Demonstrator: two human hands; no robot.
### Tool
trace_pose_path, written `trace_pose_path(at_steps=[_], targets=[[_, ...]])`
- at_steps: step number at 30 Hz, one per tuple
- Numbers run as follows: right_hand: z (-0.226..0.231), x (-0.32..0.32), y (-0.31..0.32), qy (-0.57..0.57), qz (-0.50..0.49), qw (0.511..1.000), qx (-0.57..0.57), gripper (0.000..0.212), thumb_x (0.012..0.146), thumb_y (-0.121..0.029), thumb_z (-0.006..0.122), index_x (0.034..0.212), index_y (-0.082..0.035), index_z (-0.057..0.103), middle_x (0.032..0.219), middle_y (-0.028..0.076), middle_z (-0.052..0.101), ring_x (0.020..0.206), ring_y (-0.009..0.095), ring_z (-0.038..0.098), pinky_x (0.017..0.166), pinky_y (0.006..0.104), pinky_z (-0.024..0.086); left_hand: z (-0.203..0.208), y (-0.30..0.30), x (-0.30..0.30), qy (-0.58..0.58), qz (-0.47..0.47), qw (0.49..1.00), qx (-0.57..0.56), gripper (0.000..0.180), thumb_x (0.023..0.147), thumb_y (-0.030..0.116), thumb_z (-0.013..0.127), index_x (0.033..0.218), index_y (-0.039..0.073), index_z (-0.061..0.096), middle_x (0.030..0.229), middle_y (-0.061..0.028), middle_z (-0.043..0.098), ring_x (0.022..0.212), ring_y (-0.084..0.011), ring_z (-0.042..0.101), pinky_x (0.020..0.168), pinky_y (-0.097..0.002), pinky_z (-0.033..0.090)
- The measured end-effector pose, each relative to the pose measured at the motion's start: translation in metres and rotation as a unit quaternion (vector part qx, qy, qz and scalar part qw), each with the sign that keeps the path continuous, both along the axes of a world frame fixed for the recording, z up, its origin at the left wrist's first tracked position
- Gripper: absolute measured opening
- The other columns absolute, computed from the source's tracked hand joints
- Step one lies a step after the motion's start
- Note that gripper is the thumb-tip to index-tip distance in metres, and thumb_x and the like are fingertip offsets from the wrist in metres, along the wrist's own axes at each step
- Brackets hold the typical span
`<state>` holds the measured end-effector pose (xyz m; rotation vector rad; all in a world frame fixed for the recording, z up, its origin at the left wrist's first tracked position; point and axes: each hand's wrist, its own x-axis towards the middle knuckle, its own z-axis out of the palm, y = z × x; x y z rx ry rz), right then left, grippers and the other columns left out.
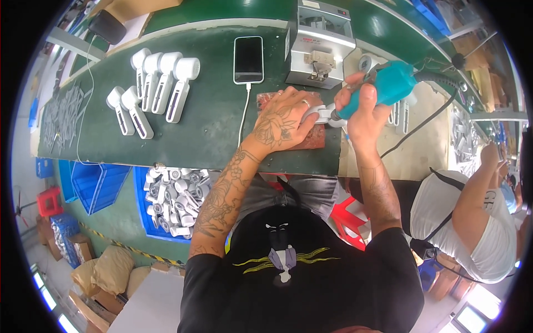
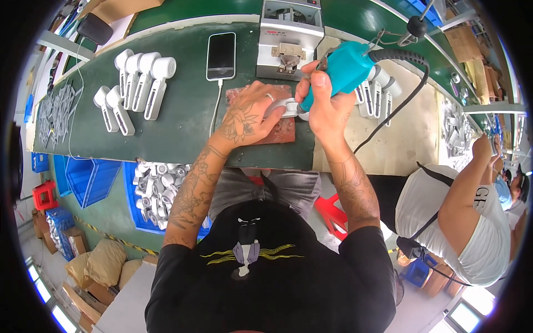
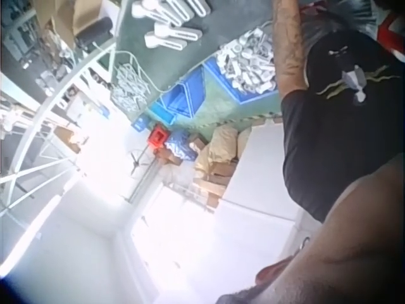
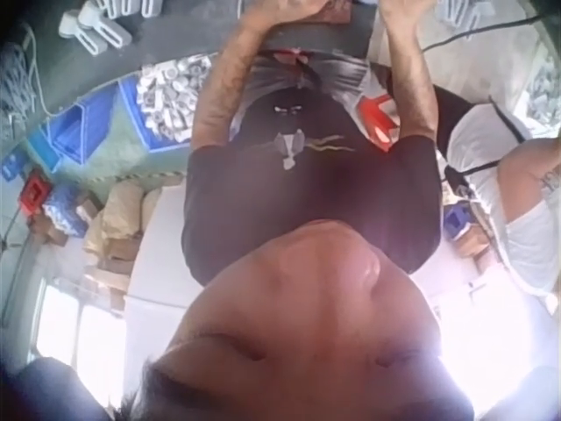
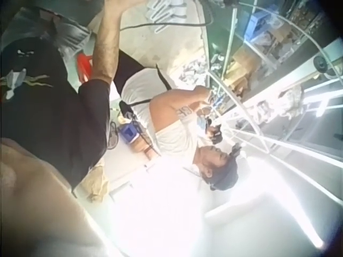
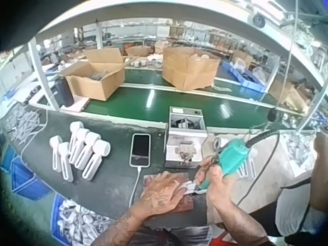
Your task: Assemble small white electronic handheld devices using an electric screwdriver at a factory workstation.
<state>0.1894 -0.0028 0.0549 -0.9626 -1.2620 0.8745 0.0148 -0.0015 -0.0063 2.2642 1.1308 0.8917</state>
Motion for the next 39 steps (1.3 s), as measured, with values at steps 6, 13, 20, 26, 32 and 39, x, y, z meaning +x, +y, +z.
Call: trace_pose_path(at_steps=[6,13,20,26,32,39], targets=[[-0.017,0.002,-0.001,0.004,0.014,1.000,0.001,0.052,0.102,-0.049,0.056,0.100,0.003,0.053,0.070,0.008,0.055,0.062,0.018,0.057,0.057,0.0310,0.046,-0.002,-0.002,0.001,0.034,0.003,0.999,0.011,0.035,0.095,0.030,0.058,0.119,0.006,0.067,0.127,-0.0127,0.063,0.116,-0.0343,0.056,0.105,-0.0508,0.042],[-0.021,0.001,0.001,-0.001,0.031,0.999,0.028,0.050,0.102,-0.049,0.056,0.097,0.001,0.051,0.071,0.009,0.055,0.062,0.018,0.056,0.056,0.0313,0.046,0.007,0.001,0.001,0.008,-0.016,1.000,-0.008,0.032,0.096,0.029,0.058,0.116,0.005,0.066,0.128,-0.0090,0.061,0.112,-0.0328,0.057,0.104,-0.0519,0.042],[-0.020,0.000,-0.002,0.020,0.012,1.000,-0.002,0.049,0.102,-0.048,0.056,0.100,0.001,0.055,0.071,0.009,0.055,0.062,0.019,0.057,0.056,0.0311,0.046,0.002,-0.001,-0.005,0.019,-0.018,0.998,0.056,0.030,0.093,0.028,0.063,0.113,0.006,0.067,0.126,-0.0067,0.061,0.111,-0.0310,0.057,0.100,-0.0487,0.045],[-0.004,0.012,-0.059,0.179,-0.011,0.983,-0.046,0.066,0.089,-0.072,0.058,0.103,-0.008,0.057,0.066,0.003,0.045,0.061,0.018,0.044,0.057,0.0326,0.036,0.002,-0.050,-0.018,-0.034,0.030,0.987,0.155,0.021,0.089,0.018,0.069,0.108,0.009,0.070,0.114,-0.0086,0.068,0.099,-0.0277,0.065,0.088,-0.0415,0.051],[-0.004,0.033,-0.109,0.121,-0.048,0.991,-0.028,0.076,0.084,-0.078,0.059,0.102,-0.004,0.053,0.062,0.003,0.046,0.052,0.016,0.045,0.049,0.0303,0.036,-0.010,-0.037,-0.114,0.016,0.343,0.923,0.172,0.032,0.091,-0.001,0.061,0.122,0.001,0.062,0.120,-0.0202,0.064,0.110,-0.0385,0.060,0.098,-0.0445,0.047],[0.002,0.048,-0.116,0.092,-0.032,0.995,-0.035,0.075,0.090,-0.070,0.058,0.103,0.003,0.053,0.064,0.007,0.052,0.052,0.019,0.053,0.049,0.0327,0.042,0.041,-0.009,-0.030,-0.075,0.251,0.958,0.113,0.023,0.090,0.013,0.068,0.112,0.006,0.068,0.116,-0.0145,0.065,0.105,-0.0333,0.062,0.092,-0.0434,0.051]])
